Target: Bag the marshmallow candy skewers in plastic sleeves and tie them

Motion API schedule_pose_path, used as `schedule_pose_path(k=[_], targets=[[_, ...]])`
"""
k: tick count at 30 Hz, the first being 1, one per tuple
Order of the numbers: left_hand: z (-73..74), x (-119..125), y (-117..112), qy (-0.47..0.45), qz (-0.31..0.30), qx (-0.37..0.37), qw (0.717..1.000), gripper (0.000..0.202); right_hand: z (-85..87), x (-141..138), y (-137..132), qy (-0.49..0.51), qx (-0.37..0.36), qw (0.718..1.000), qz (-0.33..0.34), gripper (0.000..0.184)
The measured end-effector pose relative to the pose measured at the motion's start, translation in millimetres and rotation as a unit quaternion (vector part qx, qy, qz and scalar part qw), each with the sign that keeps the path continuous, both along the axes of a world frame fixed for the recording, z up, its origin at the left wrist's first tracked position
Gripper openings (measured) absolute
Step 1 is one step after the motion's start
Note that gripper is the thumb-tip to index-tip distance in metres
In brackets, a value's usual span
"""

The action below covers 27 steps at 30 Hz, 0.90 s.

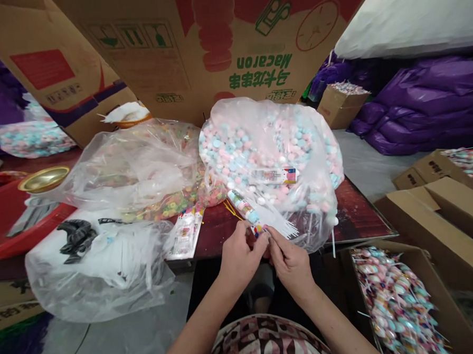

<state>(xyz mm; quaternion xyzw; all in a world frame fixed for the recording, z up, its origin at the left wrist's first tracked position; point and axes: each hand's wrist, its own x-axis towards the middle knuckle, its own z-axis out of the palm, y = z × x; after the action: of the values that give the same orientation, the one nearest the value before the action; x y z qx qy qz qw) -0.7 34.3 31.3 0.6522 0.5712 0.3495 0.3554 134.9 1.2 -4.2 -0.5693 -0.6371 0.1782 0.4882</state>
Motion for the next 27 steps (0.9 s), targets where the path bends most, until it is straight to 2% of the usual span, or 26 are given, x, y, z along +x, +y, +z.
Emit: schedule_pose_path(k=[4, 7, 9, 11, 12, 14, 16, 19, 22, 24, 27], targets=[[-6.4, 4.2, -2.9, 0.118, -0.005, 0.055, 0.992, 0.022, -1.6, -0.9, -0.5, -0.051, 0.013, 0.999, -0.004, 0.035], [-12.1, 8.2, -8.5, 0.113, -0.026, 0.087, 0.989, 0.019, 1.0, 0.4, -1.2, -0.033, 0.015, 0.999, -0.021, 0.033], [-14.8, 9.1, -11.1, 0.055, -0.04, 0.052, 0.996, 0.018, 2.2, 1.9, -1.9, 0.002, 0.003, 1.0, -0.023, 0.031], [-16.8, 8.2, -11.0, -0.072, -0.049, -0.033, 0.996, 0.019, 2.4, 3.0, -3.1, 0.051, -0.023, 0.998, -0.01, 0.031], [-17.5, 7.4, -9.8, -0.155, -0.046, -0.073, 0.984, 0.022, 2.3, 3.2, -4.0, 0.077, -0.036, 0.996, -0.003, 0.031], [-18.1, 6.0, -5.9, -0.312, -0.033, -0.125, 0.941, 0.028, 1.9, 2.3, -6.3, 0.122, -0.057, 0.991, 0.006, 0.032], [-17.1, 6.2, -1.7, -0.413, -0.025, -0.149, 0.898, 0.033, 2.0, -0.6, -9.3, 0.152, -0.068, 0.986, 0.008, 0.03], [-13.6, 9.4, 1.4, -0.482, -0.047, -0.194, 0.853, 0.038, 3.3, -6.7, -14.2, 0.205, -0.102, 0.973, 0.026, 0.029], [-10.8, 13.2, -0.2, -0.515, -0.074, -0.231, 0.822, 0.042, 4.6, -11.7, -18.2, 0.272, -0.15, 0.949, 0.053, 0.03], [-11.2, 15.0, -2.3, -0.519, -0.095, -0.246, 0.813, 0.047, 4.7, -14.0, -19.7, 0.312, -0.173, 0.932, 0.063, 0.031], [-15.4, 17.1, -5.3, -0.502, -0.104, -0.258, 0.819, 0.053, 3.5, -17.1, -20.4, 0.349, -0.189, 0.915, 0.074, 0.032]])
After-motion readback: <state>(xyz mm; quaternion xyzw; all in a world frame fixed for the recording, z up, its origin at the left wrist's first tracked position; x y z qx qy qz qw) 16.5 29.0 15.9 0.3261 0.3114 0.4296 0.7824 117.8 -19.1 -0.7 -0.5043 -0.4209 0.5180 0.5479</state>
